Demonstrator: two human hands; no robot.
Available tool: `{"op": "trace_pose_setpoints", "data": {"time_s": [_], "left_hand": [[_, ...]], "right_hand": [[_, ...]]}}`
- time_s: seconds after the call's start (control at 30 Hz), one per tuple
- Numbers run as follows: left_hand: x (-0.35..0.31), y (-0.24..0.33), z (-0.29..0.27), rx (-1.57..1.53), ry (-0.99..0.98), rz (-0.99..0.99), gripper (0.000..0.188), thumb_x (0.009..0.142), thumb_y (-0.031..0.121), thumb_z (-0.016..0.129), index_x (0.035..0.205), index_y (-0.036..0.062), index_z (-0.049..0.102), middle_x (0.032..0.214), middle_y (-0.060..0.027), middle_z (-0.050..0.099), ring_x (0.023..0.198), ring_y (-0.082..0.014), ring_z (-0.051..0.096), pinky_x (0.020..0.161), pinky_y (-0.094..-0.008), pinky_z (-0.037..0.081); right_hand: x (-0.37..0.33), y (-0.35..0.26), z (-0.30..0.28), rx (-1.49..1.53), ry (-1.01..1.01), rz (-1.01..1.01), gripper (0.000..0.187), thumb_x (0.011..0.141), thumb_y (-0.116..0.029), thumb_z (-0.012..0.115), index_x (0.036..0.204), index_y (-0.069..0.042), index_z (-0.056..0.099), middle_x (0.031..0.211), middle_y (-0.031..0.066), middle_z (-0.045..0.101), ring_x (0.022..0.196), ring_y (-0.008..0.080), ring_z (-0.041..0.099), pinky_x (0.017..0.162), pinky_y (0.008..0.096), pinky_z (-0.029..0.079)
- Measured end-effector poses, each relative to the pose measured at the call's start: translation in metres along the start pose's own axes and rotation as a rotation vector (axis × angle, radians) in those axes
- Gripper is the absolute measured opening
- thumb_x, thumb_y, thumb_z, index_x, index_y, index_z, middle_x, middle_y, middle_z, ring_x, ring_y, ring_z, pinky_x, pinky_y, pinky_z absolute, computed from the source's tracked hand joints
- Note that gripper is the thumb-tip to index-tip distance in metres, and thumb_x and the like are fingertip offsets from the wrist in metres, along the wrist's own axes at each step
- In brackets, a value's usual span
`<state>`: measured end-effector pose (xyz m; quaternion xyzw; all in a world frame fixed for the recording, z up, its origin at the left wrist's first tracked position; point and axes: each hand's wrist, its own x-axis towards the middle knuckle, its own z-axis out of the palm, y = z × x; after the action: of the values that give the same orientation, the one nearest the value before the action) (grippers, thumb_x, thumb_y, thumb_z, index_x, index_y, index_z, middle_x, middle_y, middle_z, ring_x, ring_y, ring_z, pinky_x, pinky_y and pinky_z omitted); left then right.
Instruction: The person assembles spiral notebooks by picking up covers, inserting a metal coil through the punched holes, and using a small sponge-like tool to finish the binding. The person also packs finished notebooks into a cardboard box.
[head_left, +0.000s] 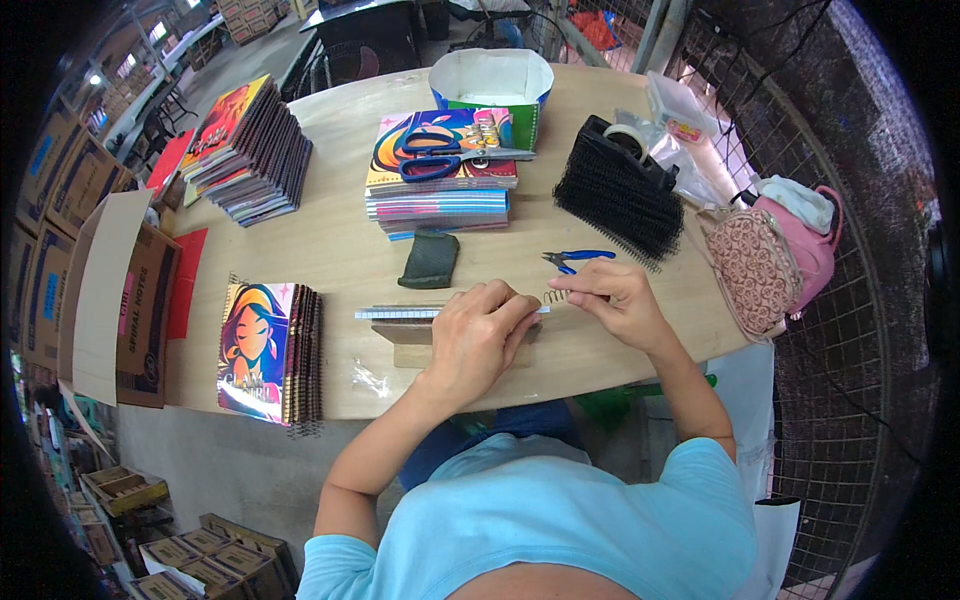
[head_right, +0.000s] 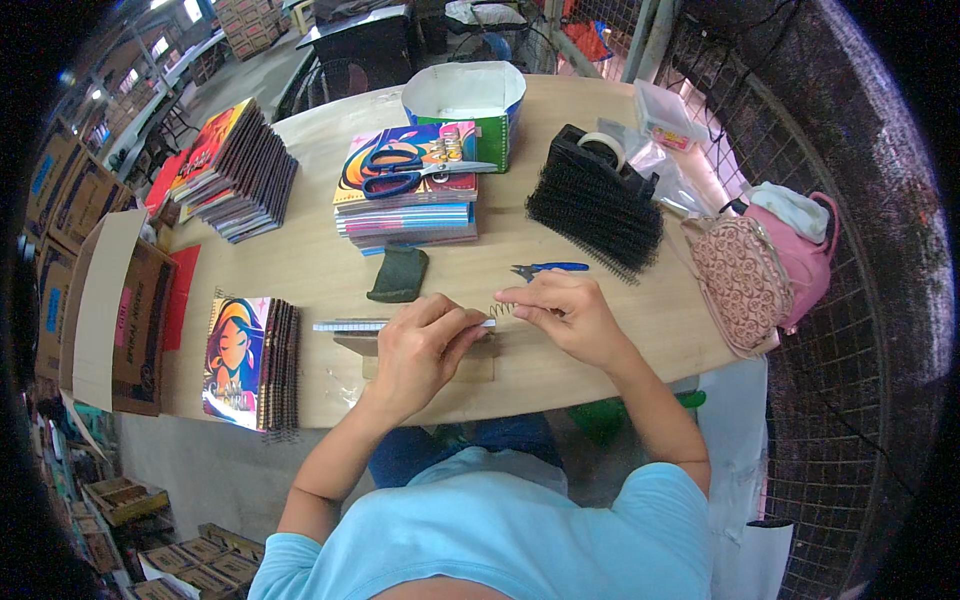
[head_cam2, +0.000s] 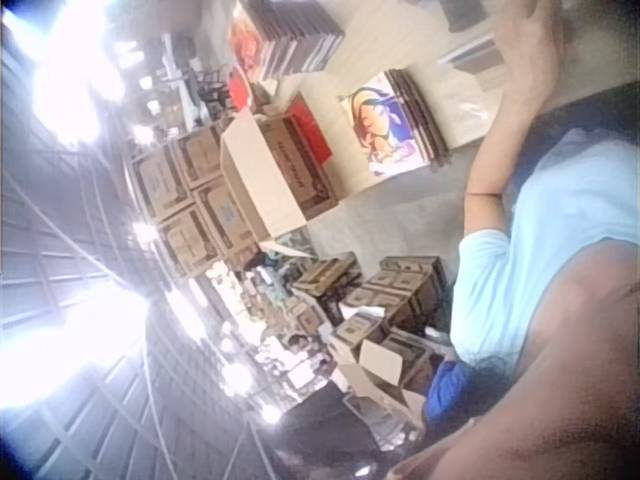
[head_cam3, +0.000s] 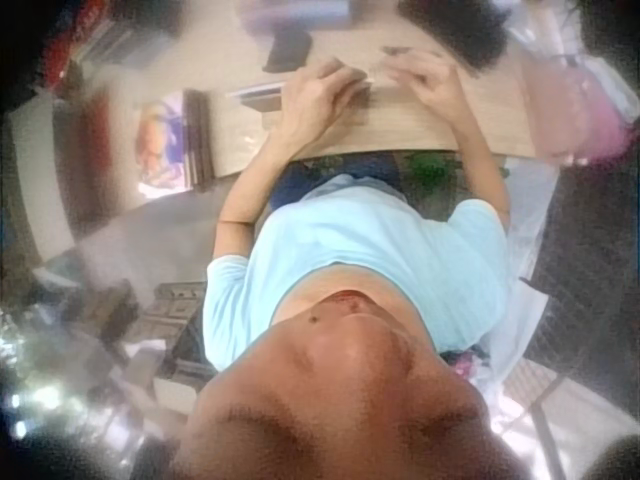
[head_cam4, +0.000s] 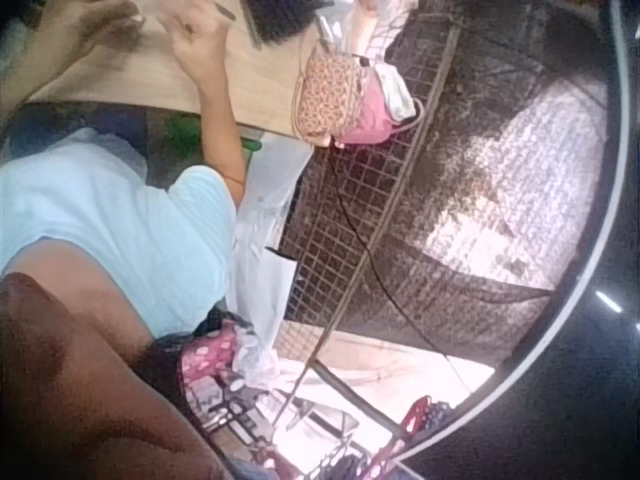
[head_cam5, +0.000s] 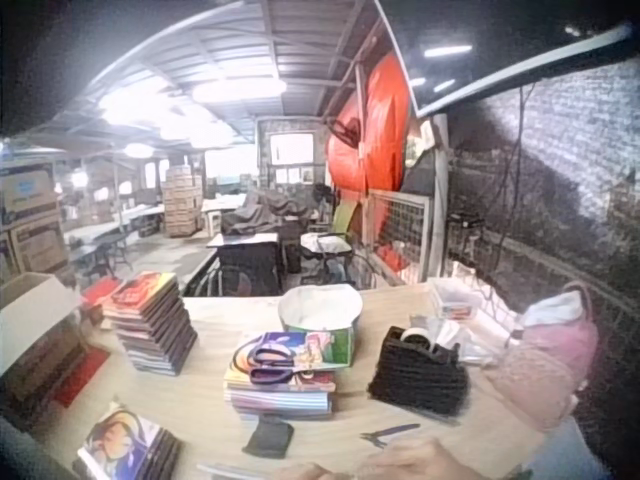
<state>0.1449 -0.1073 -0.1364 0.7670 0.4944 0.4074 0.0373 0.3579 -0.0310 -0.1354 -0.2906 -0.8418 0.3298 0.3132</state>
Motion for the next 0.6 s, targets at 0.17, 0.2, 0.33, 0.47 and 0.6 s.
{"op": "trace_pose_setpoints", "data": {"time_s": [0.17,0.2,0.33,0.47,0.6], "left_hand": [[0.000,0.000,0.000,-0.007,0.008,0.002,0.010,0.078,0.013,0.073,0.086,0.0091,0.070,0.075,-0.0056,0.060,0.068,-0.0248,0.060,0.062,-0.0359,0.048],[0.000,0.000,0.000,-0.010,0.002,0.000,0.010,0.078,0.013,0.073,0.086,0.0090,0.070,0.075,-0.0056,0.060,0.069,-0.0249,0.060,0.062,-0.0360,0.048],[0.001,-0.001,0.000,-0.008,-0.008,-0.010,0.009,0.078,0.013,0.073,0.085,0.0090,0.070,0.076,-0.0060,0.060,0.070,-0.0254,0.061,0.062,-0.0364,0.048],[0.003,-0.002,0.003,-0.004,0.010,-0.029,0.008,0.078,0.013,0.073,0.085,0.0097,0.070,0.077,-0.0061,0.061,0.070,-0.0259,0.061,0.062,-0.0367,0.048],[0.004,-0.005,0.003,-0.017,0.003,-0.052,0.008,0.078,0.012,0.073,0.085,0.0097,0.070,0.077,-0.0060,0.061,0.071,-0.0266,0.062,0.062,-0.0369,0.049]], "right_hand": [[0.000,0.003,0.006,0.111,0.021,-0.123,0.016,0.079,0.003,0.068,0.094,-0.001,0.073,0.085,0.0097,0.070,0.080,0.0208,0.065,0.074,0.0291,0.051],[-0.001,0.003,0.007,0.131,0.023,-0.144,0.016,0.078,0.003,0.068,0.093,0.000,0.072,0.085,0.0095,0.069,0.079,0.0209,0.065,0.073,0.0289,0.051],[-0.005,-0.001,0.009,0.149,-0.053,0.032,0.020,0.079,0.002,0.068,0.099,0.000,0.069,0.086,0.0088,0.067,0.078,0.0182,0.063,0.072,0.0285,0.050],[-0.006,-0.002,0.012,0.130,-0.037,-0.057,0.022,0.081,0.002,0.067,0.103,0.002,0.064,0.088,0.0094,0.066,0.080,0.0164,0.063,0.071,0.0287,0.050],[-0.003,0.004,0.023,0.184,0.081,-0.019,0.021,0.082,0.003,0.065,0.103,0.002,0.062,0.088,0.0102,0.065,0.080,0.0177,0.064,0.070,0.0300,0.050]]}}
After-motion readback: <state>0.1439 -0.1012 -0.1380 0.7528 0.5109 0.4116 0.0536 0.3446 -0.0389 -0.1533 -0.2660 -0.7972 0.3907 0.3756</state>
